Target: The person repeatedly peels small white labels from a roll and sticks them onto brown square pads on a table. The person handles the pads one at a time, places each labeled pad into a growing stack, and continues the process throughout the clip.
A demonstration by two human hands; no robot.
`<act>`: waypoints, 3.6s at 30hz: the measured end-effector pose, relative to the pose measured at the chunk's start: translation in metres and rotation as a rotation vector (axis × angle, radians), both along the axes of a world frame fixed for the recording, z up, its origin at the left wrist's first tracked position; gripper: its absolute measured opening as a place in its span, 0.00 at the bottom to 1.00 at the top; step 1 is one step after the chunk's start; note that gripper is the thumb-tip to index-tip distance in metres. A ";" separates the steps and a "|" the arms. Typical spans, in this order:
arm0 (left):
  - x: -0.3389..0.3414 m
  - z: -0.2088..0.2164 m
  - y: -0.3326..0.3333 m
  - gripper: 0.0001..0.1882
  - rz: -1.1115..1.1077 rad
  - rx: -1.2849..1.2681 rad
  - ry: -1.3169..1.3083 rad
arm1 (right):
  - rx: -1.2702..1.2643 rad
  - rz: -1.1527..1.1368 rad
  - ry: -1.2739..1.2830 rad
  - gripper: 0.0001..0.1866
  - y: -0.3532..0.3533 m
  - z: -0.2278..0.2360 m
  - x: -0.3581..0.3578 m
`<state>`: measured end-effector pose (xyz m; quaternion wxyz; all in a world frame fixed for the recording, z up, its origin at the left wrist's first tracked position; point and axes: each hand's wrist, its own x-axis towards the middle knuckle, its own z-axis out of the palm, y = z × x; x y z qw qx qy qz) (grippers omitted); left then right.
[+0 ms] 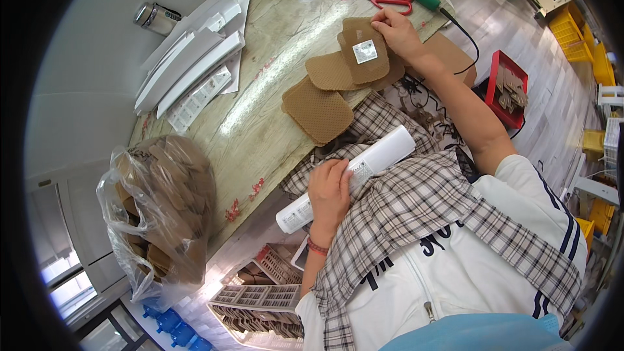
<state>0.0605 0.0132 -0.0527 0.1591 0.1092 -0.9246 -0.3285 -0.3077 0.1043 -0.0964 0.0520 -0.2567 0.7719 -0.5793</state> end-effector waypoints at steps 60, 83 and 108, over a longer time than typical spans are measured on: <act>0.040 0.022 -0.026 0.12 0.189 0.406 -0.214 | 0.072 0.521 0.961 0.12 0.070 0.031 0.158; -0.005 -0.015 0.010 0.20 0.078 0.084 -0.028 | 0.249 0.571 0.427 0.13 0.075 0.001 0.180; -0.012 0.004 0.006 0.16 -0.003 0.060 -0.041 | -0.272 0.542 -0.606 0.06 0.076 0.040 0.179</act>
